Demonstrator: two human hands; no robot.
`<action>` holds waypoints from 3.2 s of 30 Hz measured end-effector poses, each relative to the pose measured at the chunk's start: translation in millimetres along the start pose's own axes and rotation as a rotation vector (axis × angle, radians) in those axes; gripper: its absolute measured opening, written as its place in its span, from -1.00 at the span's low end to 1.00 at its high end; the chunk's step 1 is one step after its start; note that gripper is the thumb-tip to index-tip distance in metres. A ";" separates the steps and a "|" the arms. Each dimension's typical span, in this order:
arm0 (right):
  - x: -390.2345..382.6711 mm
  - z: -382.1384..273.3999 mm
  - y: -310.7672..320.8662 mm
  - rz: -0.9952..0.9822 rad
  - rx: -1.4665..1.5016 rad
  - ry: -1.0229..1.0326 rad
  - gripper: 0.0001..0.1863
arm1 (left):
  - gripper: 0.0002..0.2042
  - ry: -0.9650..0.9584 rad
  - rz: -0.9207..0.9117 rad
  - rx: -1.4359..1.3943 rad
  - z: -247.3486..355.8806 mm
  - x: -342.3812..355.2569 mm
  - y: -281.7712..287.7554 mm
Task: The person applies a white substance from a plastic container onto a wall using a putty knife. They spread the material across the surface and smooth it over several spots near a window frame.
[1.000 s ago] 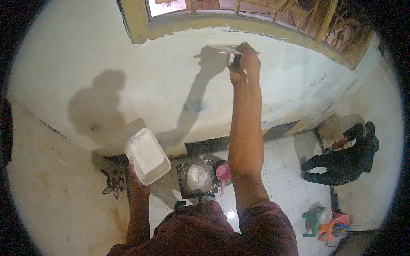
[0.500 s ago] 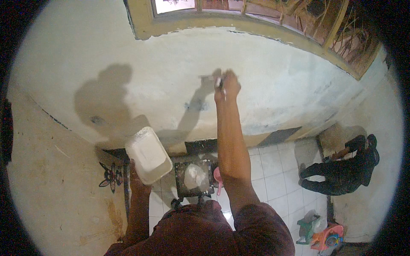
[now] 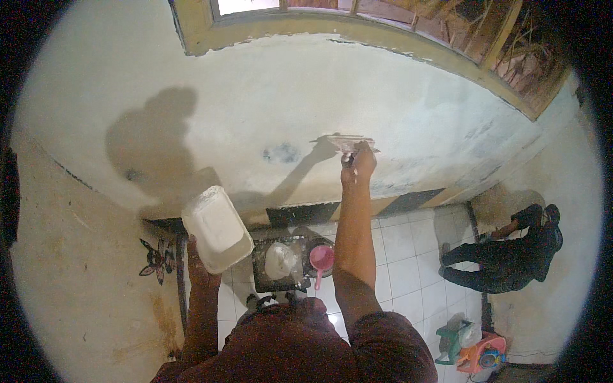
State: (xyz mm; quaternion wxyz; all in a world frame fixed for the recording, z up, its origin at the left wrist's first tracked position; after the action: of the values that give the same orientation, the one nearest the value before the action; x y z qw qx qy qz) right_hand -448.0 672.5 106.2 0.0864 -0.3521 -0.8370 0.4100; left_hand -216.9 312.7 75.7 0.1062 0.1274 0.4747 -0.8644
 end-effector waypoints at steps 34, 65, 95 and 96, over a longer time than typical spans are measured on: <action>14.5 -68.9 -27.9 -0.204 0.039 0.165 -0.85 | -0.51 0.008 0.067 -0.012 -47.4 -13.9 -15.0; -33.1 11.4 -156.7 -0.282 -0.052 0.122 -0.92 | -0.51 -0.058 0.068 -0.018 -34.6 -34.5 -10.6; -58.1 -113.7 -123.7 -0.447 -0.229 0.634 -0.82 | -0.50 -0.020 -0.083 -0.091 -8.0 -27.6 19.6; -22.7 -127.2 -97.9 -0.445 -0.350 0.767 -0.83 | -0.50 0.004 -0.058 -0.065 -8.6 -26.9 14.8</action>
State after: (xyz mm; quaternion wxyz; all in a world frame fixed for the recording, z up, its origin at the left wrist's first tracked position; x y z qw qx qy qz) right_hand -426.9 696.3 265.1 0.4144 -0.2994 -0.8562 0.0747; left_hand -185.9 313.8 68.2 0.0844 0.1119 0.5062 -0.8509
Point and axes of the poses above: each hand's wrist, its own x-axis towards the middle knuckle, its own y-axis out of the back of the hand, z = x × y, the point moved 2 cm from there along x, towards the middle knuckle, and after that the axes turned 9 degrees about y, right-handed, at the moved point
